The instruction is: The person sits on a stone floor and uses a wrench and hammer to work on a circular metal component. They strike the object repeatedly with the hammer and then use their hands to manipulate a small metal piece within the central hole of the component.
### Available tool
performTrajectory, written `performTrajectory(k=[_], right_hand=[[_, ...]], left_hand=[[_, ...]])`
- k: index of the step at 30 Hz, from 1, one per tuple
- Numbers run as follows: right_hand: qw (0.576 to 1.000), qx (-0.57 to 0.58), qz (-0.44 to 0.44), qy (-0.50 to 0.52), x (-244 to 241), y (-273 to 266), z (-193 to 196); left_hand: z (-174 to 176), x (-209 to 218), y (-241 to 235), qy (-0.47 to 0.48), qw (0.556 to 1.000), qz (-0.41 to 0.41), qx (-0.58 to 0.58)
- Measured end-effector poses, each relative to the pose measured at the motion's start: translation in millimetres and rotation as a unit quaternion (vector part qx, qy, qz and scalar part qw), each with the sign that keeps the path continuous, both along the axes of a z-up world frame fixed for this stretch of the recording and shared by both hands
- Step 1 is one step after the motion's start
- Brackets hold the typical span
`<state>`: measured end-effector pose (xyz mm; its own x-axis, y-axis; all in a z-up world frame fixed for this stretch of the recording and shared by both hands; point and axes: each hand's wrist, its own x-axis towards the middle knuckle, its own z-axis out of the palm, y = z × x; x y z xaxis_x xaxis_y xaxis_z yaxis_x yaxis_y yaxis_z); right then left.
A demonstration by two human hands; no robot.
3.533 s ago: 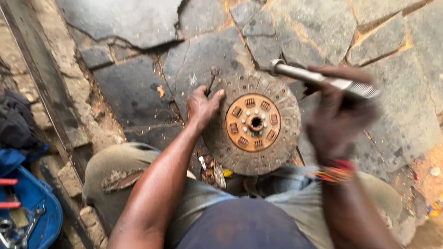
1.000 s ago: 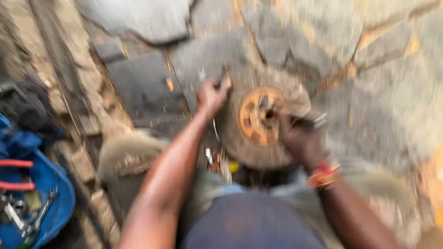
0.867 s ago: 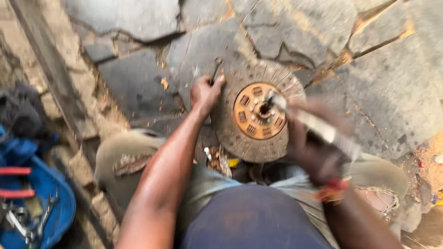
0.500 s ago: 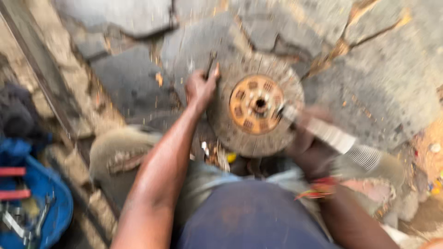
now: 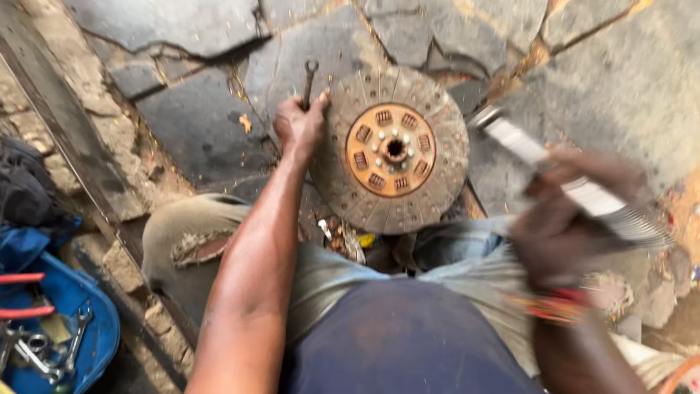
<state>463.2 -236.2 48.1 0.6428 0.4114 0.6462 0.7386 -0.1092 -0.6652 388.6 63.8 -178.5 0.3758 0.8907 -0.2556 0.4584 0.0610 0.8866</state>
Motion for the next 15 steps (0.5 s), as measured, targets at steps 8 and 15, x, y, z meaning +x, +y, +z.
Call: performTrajectory(k=[8, 15], right_hand=[[0.952, -0.306, 0.014, 0.028, 15.1, -15.8, -91.6], [0.95, -0.296, 0.103, -0.009, 4.1, 11.2, -110.6]], left_hand=[[-15.8, 9.5, 7.0, 0.027, 0.999, -0.009, 0.024], [-13.5, 0.4, -3.9, 0.011, 1.0, -0.002, -0.017]])
